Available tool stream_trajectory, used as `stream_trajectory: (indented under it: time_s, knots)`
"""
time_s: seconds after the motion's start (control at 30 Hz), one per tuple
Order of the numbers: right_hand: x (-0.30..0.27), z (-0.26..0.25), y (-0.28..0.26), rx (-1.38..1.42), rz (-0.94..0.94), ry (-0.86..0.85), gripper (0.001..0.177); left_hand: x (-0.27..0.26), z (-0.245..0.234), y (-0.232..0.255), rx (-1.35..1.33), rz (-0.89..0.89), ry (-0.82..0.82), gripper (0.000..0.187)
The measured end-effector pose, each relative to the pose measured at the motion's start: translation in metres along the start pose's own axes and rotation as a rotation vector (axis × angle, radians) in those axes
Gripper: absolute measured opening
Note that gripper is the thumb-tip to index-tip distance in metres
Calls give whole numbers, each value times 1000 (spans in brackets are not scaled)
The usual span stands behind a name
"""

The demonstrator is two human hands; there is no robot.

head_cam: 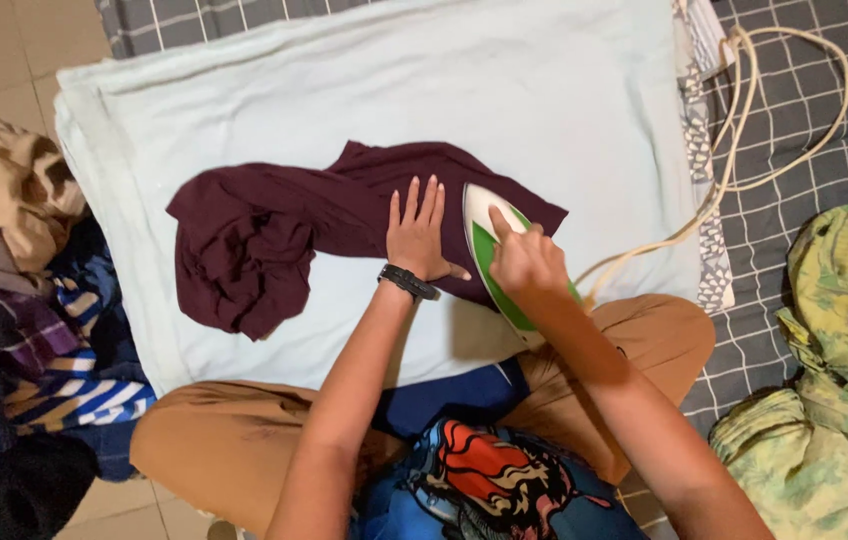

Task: The person irons a maroon t-shirt on a bed using a green and white iron. They repeatedly smooth the fabric, reposition the shirt, and iron different sections including the sleeves and body.

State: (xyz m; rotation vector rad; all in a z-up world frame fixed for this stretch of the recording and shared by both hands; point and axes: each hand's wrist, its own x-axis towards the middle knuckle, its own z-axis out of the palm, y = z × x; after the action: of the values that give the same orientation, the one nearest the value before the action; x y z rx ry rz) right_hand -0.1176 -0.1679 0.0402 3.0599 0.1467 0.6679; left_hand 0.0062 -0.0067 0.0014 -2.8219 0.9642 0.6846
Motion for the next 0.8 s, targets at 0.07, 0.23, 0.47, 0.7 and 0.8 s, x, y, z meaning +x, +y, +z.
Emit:
stream_trajectory:
  time_s: [0.07,0.23,0.47,0.7,0.8]
  knots:
    - [38,14,-1,91,224,-231,56,9,-3,4,24,-20,-94,165]
    - [77,10,-6,214,432,-499,67,32,-14,7,37,21,28,163]
    - [31,-38,5,246,640,-688,65,38,-36,15,134,11,-152,169]
    - [60,0,22,192,521,-479,70,45,-35,35,149,-23,-188,163]
    - [63,1,24,204,558,-508,69,45,-31,38,216,-36,-185,168]
